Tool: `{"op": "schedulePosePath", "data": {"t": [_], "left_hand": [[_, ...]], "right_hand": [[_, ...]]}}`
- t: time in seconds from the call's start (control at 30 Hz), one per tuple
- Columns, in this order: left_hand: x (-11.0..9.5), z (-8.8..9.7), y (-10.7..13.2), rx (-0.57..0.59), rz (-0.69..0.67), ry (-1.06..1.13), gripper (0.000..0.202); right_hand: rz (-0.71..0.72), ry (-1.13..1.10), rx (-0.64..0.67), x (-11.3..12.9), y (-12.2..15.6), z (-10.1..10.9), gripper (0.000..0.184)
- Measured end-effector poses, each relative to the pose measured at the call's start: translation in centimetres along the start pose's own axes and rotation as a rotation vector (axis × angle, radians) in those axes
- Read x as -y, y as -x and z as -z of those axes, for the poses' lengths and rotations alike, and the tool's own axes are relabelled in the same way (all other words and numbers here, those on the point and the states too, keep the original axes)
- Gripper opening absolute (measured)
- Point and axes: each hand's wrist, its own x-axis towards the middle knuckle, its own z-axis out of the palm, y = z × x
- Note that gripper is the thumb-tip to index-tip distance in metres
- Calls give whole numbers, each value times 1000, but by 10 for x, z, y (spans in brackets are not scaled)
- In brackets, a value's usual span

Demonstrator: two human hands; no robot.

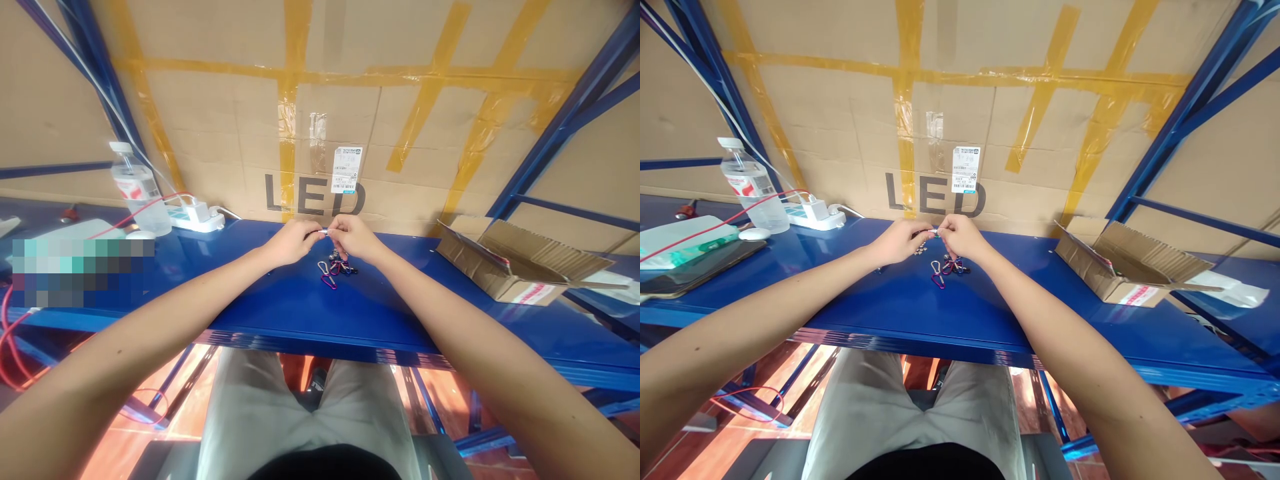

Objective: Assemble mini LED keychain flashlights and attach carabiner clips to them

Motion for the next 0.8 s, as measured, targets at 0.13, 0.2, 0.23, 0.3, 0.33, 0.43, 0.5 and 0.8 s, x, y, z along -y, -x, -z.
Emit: {"op": "schedulePosePath", "data": {"t": [0.13,0.2,0.23,0.3,0.33,0.43,0.5,0.8], "left_hand": [[5,-1,1,-11,-106,-103,28],[8,-2,2,-11,-142,-161,28],[10,-3,2,-9,-154,-194,28],[13,-3,3,0,-167,-263,28],[13,-3,3,6,-171,-296,29],[12,-3,3,22,-166,-351,32],[10,-2,2,24,-124,-313,31],[22,10,-1,-43,149,-26,11]], "right_hand": [[-31,-89,24,-3,-1,0,19],[-52,-145,37,-4,-2,-1,20],[-65,-177,44,-5,-2,-1,20],[-91,-242,53,-5,-1,-1,22],[-104,-272,57,-4,-1,-1,22],[-124,-323,63,-1,1,-3,23],[-126,-316,77,1,1,-2,21],[-353,277,307,-8,4,56,13]]}}
